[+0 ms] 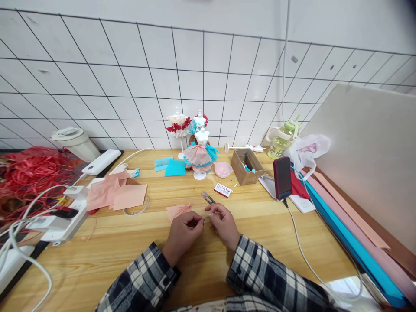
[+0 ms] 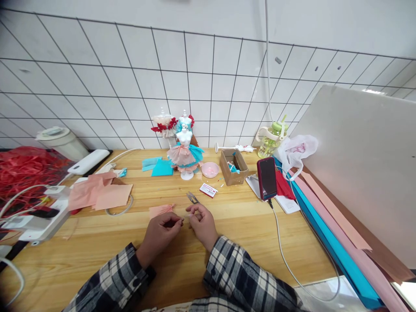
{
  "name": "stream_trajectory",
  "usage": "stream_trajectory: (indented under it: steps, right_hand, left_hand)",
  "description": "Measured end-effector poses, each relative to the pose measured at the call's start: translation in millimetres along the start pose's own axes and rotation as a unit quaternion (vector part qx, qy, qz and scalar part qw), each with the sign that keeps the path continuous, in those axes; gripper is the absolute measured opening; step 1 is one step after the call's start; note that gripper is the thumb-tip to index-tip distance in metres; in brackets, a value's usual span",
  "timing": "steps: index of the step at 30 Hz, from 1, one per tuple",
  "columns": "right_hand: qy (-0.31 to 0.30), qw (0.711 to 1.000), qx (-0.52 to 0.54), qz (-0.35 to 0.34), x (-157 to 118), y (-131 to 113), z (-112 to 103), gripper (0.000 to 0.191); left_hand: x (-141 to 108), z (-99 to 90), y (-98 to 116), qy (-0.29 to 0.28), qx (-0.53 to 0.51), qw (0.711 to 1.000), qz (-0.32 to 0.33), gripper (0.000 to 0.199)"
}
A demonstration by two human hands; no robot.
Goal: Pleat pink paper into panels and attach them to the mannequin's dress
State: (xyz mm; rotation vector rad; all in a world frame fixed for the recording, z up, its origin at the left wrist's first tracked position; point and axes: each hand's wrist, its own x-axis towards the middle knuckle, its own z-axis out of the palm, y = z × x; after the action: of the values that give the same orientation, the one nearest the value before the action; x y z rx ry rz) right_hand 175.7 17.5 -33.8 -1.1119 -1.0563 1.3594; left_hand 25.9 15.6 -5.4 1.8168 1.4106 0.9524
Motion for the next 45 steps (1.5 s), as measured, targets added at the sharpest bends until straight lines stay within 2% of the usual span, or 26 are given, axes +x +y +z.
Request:
stream_trajectory:
  steps: [4,7,9,13,14,16,18,20,22,26,31,36,39,42,45]
  right_hand:
    - [0.015,0.989,0.136,0.061,2,-9,-8,0.034]
    - [0.059,0.985,0.161,0.020,10,-27,-27,0.036]
    - [0.101,0.984,0.141,-0.039,22,-47,-46,0.032]
    - [0.174,0.973,0.034,-0.146,52,-96,-82,0.026]
    - [0.182,0.971,0.011,-0.154,57,-106,-87,0.025]
    - [0.158,0.974,-0.046,-0.154,62,-115,-87,0.024]
    - [0.109,0.975,-0.122,-0.151,58,-111,-76,0.024]
    - [0.054,0.963,-0.207,-0.163,46,-94,-58,0.025]
    - [0.001,0.952,-0.250,-0.179,31,-74,-38,0.024]
    - [-0.060,0.964,-0.219,-0.140,6,-46,-13,0.026]
    - [-0.116,0.970,-0.173,-0.123,-4,-43,-9,0.025]
    - [-0.100,0.973,-0.155,-0.136,-7,-42,-5,0.018]
    - [-0.080,0.983,-0.126,-0.105,-8,-38,-3,0.016]
    - [-0.088,0.988,-0.104,-0.068,-7,-35,-3,0.016]
    - [-0.089,0.985,-0.128,-0.075,-7,-35,-4,0.011]
  left_hand:
    - [-6,-5.2,5,0.000,-0.007,1.000,0.017,0.014]
    - [-12,-9.5,6,0.002,0.006,0.999,0.052,0.013]
    - [-16,-11.2,5,-0.002,0.007,0.997,0.076,0.013]
    - [-18,-11.5,2,-0.001,0.003,0.994,0.105,0.014]
    - [-18,-11.5,1,0.000,0.004,0.994,0.107,0.014]
    - [-18,-11.8,-1,0.000,0.006,0.994,0.109,0.014]
    - [-18,-12.5,-2,0.003,0.009,0.993,0.114,0.015]
    - [-18,-13.7,-2,0.015,0.008,0.993,0.120,0.015]
    - [-18,-14.8,-3,0.036,0.007,0.992,0.124,0.014]
    - [-19,-16.1,-4,0.069,0.017,0.988,0.134,0.013]
    - [-19,-15.7,-5,0.064,0.020,0.987,0.146,0.012]
    - [-19,-15.8,-1,0.055,0.023,0.986,0.158,0.013]
    - [-18,-15.2,0,0.054,0.030,0.983,0.170,0.013]
    - [-18,-14.1,-2,0.052,0.031,0.982,0.181,0.013]
    - [-17,-13.3,-5,0.049,0.027,0.980,0.191,0.012]
